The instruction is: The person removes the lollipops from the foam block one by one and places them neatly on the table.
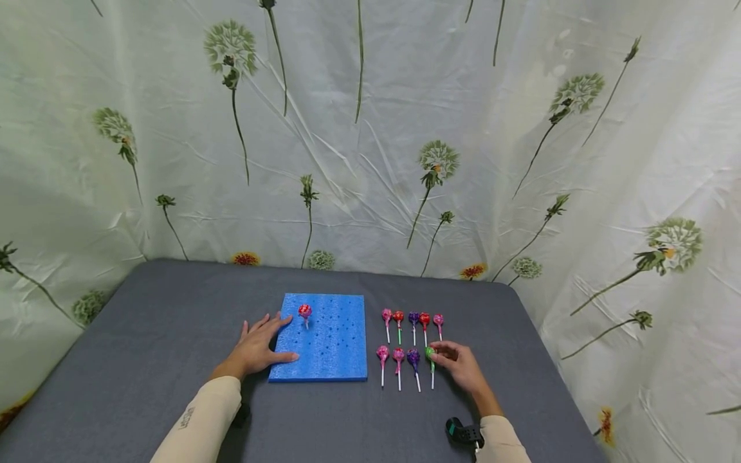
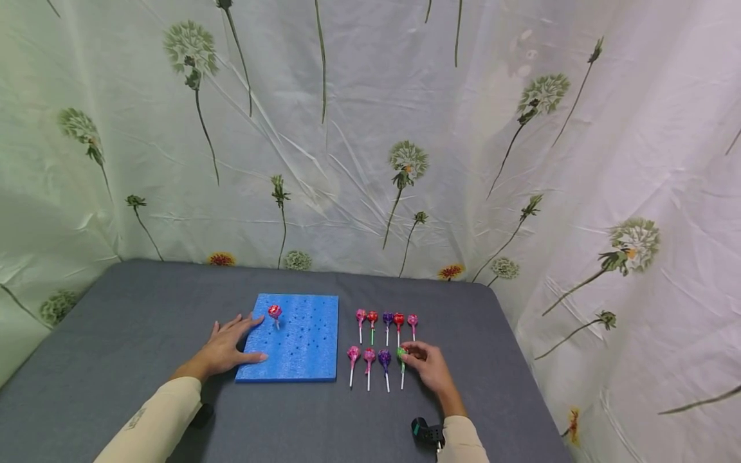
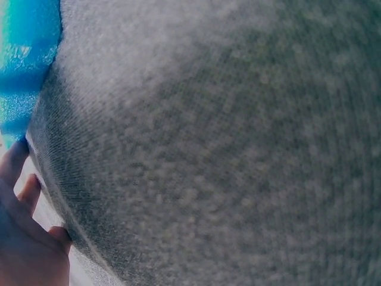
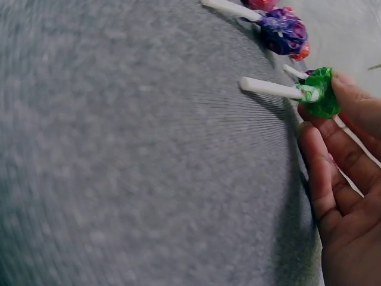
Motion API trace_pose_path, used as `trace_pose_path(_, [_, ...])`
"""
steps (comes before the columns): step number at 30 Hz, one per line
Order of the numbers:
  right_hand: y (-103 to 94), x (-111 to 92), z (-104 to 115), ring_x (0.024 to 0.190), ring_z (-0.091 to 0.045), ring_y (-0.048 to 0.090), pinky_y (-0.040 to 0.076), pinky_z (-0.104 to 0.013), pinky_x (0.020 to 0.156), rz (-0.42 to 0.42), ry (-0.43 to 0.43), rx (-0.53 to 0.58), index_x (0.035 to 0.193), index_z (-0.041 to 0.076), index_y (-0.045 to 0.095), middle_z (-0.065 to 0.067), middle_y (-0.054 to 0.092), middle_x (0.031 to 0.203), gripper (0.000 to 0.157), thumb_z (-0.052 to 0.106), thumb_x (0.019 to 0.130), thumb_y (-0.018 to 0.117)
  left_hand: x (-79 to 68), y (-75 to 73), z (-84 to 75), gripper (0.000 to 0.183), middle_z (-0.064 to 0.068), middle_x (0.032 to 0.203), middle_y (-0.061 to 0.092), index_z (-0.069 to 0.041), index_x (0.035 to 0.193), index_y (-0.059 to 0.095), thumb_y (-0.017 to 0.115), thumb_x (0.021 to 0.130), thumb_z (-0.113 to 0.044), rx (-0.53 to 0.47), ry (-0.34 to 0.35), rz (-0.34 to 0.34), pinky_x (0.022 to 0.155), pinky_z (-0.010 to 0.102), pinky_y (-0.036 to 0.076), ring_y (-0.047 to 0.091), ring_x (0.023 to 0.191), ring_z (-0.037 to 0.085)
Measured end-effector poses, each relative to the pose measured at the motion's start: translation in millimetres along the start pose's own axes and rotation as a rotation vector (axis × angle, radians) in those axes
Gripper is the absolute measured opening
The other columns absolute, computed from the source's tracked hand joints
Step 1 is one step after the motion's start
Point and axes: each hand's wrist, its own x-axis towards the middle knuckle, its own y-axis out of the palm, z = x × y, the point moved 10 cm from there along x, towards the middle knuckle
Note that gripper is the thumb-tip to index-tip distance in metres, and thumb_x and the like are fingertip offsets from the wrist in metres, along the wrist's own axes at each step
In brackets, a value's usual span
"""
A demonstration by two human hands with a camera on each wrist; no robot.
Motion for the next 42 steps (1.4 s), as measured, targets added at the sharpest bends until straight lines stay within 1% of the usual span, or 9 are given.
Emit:
trace_pose_path(5, [3.3, 1, -4, 0.071, -0.008, 0.053, 0.044, -0.022, 0.065, -0.05, 0.047, -0.047, 0.102, -0.006, 0.069, -0.007, 0.065, 0.086, 0.019, 0.002, 0.085, 0.071, -0.4, 0.6, 2.1, 0.099, 0.028, 0.153, 0.026, -0.009, 0.148, 0.037, 0.073, 0.073, -0.062, 0.006, 0.003, -0.01, 0.108, 0.07, -0.004, 0.015, 0.14, 0.05])
trace_pose_path(9, [5.8, 2, -6, 0.066, -0.011, 0.046, 0.037, -0.023, 0.059, -0.077, 0.077, -0.088, 0.101, -0.002, 0.071, -0.002, 0.058, 0.078, 0.018, 0.005, 0.084, 0.073, -1.1, -0.9, 2.2, 0.099, 0.028, 0.152, 0.026, -0.009, 0.148, 0.037, 0.073, 0.073, -0.062, 0.006, 0.005, -0.017, 0.107, 0.07, -0.004, 0.015, 0.14, 0.05])
trace_pose_path(14, [7.1, 0, -5, 0.065, -0.01, 0.043, 0.034, -0.023, 0.058, -0.086, 0.086, -0.094, 0.102, -0.002, 0.07, 0.0, 0.052, 0.074, 0.019, 0.006, 0.085, 0.073, -1.0, -2.2, 1.8, 0.1, 0.028, 0.153, 0.025, -0.009, 0.148, 0.036, 0.073, 0.073, -0.063, 0.006, 0.003, -0.013, 0.107, 0.07, -0.004, 0.015, 0.14, 0.05])
trace_pose_path(16, [7.4, -4, 6, 0.065, -0.01, 0.043, 0.034, -0.022, 0.057, -0.085, 0.091, -0.096, 0.102, -0.004, 0.07, -0.001, 0.051, 0.074, 0.019, 0.004, 0.085, 0.072, -0.8, -2.2, 1.7, 0.1, 0.028, 0.153, 0.025, -0.009, 0.149, 0.036, 0.072, 0.073, -0.063, 0.007, 0.001, -0.011, 0.107, 0.07, -0.004, 0.014, 0.14, 0.05])
trace_pose_path(21, [7.2, -2, 2, 0.066, -0.012, 0.044, 0.034, -0.023, 0.057, -0.086, 0.108, -0.091, 0.101, -0.001, 0.071, -0.001, 0.05, 0.073, 0.018, 0.003, 0.083, 0.073, -0.4, -2.4, 2.2, 0.1, 0.028, 0.152, 0.025, -0.009, 0.149, 0.036, 0.072, 0.073, -0.063, 0.008, 0.004, -0.012, 0.107, 0.07, -0.004, 0.015, 0.14, 0.05])
trace_pose_path(23, [7.1, 2, -8, 0.067, -0.013, 0.044, 0.034, -0.023, 0.057, -0.089, 0.105, -0.082, 0.1, 0.001, 0.071, 0.0, 0.05, 0.073, 0.018, 0.006, 0.083, 0.074, -0.8, -2.5, 2.7, 0.1, 0.028, 0.152, 0.025, -0.009, 0.149, 0.036, 0.072, 0.073, -0.063, 0.008, 0.006, -0.014, 0.108, 0.07, -0.004, 0.015, 0.14, 0.05])
trace_pose_path(35, [7.6, 0, -9, 0.064, -0.011, 0.044, 0.034, -0.023, 0.055, -0.104, 0.104, -0.053, 0.099, 0.002, 0.072, 0.0, 0.051, 0.072, 0.022, 0.01, 0.079, 0.078, -3.3, -3.9, 3.4, 0.1, 0.029, 0.151, 0.028, -0.007, 0.148, 0.037, 0.075, 0.072, -0.06, -0.003, 0.009, -0.027, 0.107, 0.07, -0.003, 0.016, 0.14, 0.05])
trace_pose_path(38, [5.7, -1, -9, 0.065, -0.012, 0.045, 0.035, -0.023, 0.056, -0.111, 0.105, -0.041, 0.099, 0.002, 0.072, -0.001, 0.053, 0.074, 0.021, 0.009, 0.079, 0.078, -2.7, -3.4, 1.7, 0.099, 0.028, 0.152, 0.027, -0.008, 0.148, 0.037, 0.074, 0.073, -0.06, -0.011, 0.014, -0.022, 0.108, 0.07, -0.004, 0.016, 0.14, 0.049])
trace_pose_path(42, [1.1, -1, -7, 0.068, -0.011, 0.049, 0.039, -0.023, 0.06, -0.126, 0.094, -0.035, 0.099, 0.0, 0.071, -0.005, 0.064, 0.084, 0.022, 0.007, 0.079, 0.078, -1.6, -2.2, -1.7, 0.097, 0.027, 0.153, 0.027, -0.009, 0.148, 0.037, 0.074, 0.074, -0.06, -0.013, 0.03, -0.024, 0.108, 0.07, -0.004, 0.016, 0.141, 0.049])
